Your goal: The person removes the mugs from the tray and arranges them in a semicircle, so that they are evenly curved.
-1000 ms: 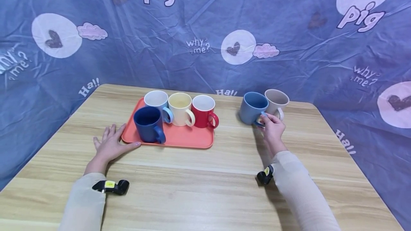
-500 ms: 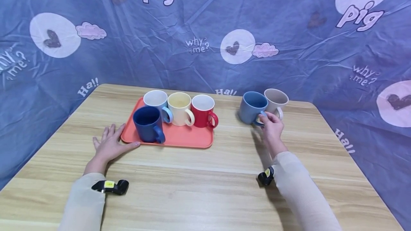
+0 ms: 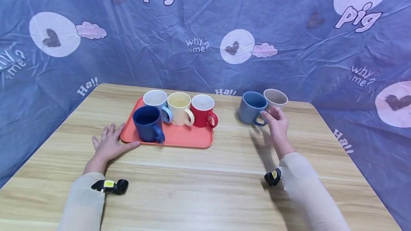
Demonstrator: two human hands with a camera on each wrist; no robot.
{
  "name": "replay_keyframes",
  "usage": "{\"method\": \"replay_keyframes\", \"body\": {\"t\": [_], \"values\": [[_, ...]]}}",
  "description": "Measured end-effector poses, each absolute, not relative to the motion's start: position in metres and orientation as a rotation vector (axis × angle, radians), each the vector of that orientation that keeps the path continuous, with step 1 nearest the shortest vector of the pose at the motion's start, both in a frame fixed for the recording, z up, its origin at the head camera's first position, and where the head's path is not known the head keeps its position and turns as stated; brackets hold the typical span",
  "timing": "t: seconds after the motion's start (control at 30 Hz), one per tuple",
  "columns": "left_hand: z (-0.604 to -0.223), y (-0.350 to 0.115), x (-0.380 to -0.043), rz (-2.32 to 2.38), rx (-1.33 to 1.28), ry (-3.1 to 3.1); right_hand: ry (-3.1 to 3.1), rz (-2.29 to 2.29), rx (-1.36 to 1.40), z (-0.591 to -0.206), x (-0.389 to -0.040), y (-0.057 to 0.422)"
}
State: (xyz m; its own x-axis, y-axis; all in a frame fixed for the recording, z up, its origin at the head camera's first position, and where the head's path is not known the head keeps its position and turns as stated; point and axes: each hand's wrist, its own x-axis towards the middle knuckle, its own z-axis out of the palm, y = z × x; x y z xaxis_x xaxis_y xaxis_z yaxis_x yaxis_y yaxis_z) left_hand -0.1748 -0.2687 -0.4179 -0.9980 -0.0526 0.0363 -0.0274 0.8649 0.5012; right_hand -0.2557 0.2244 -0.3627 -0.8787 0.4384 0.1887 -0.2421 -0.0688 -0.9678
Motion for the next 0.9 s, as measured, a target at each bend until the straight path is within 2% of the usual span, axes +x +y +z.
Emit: {"method": "replay_keyframes", "body": {"t": [0.13, 0.5, 0.9], "values": [[-0.417, -0.269, -0.175, -0.792, 0.062, -2.997, -1.826, 1.949, -0.255, -0.344, -0.247, 0.216], [-0.415, -0.269, -0.174, -0.786, 0.066, -3.015, -1.823, 1.984, -0.164, -0.315, -0.246, 0.19], [-0.417, -0.27, -0.176, -0.777, 0.053, -2.992, -1.947, 1.876, 0.043, -0.303, -0.246, 0.144]]}}
